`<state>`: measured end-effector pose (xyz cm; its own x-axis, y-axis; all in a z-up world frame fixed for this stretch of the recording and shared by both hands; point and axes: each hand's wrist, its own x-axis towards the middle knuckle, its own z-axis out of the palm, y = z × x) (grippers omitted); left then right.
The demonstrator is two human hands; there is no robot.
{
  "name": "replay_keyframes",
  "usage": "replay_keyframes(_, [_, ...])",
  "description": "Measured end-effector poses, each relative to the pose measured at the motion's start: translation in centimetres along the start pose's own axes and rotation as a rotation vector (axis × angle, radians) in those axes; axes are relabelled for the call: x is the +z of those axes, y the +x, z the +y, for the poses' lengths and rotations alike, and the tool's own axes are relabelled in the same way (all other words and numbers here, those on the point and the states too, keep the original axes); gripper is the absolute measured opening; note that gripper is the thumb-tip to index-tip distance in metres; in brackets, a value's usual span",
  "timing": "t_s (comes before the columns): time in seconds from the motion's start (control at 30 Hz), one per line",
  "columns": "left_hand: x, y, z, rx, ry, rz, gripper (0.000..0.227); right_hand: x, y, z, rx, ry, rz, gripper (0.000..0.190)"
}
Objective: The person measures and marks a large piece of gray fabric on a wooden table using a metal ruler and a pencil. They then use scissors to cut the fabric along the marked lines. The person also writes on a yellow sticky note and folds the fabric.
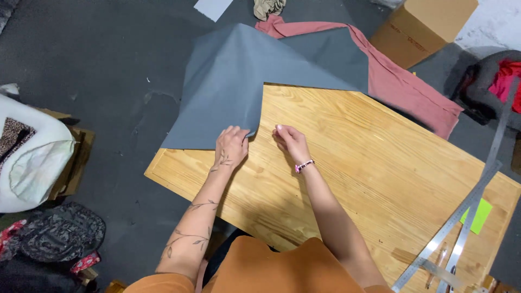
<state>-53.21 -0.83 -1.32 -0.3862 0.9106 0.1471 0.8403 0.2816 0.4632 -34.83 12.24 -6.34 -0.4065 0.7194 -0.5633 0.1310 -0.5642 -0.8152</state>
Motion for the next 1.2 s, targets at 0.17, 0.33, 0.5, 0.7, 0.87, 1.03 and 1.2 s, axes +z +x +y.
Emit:
replay_keyframes(0.17, [-0.8,1.3,1.8,0.060,-0.046,0.020,0.016,3.0,-3.4,-5.3,0.045,-0.062,-0.031,0.047])
replay_keyframes(0.33, [0.1,2.2,2.3,0.086,-0.068,0.025,0.015,5.8,1.4,-3.1,0.120,0.038,-0.078,0.053])
replay_keyframes(0.5, [0.9,1.8,0.4,0.134,-0.121,0.078,0.033,6.7,5.4,-1.4,0.077,-0.025,0.051,0.034])
replay_keyframes(0.7, [-0.7,-1.6,-11.4,-0.147,0.178,0.320,0.106,8.0,1.2,-8.9,-0.029,0.056,0.043,0.030])
replay_keyframes(0.87, [-1.7,-4.2,-20.5,-0.597,0.126,0.321,0.048,6.2,2.9,-13.2,-0.121,0.231,0.016,0.026])
replay_keyframes(1.03, [-3.7,-3.8,-21.6,-0.649,0.157,0.159,0.041,1.6,2.5,-18.2,-0.202,0.281,0.041,0.020])
replay_keyframes(1.2, [-8.0,1.0,-17.1,-0.332,0.178,0.661,0.044,-5.0,1.2,-21.4,-0.138,0.301,0.219,0.035])
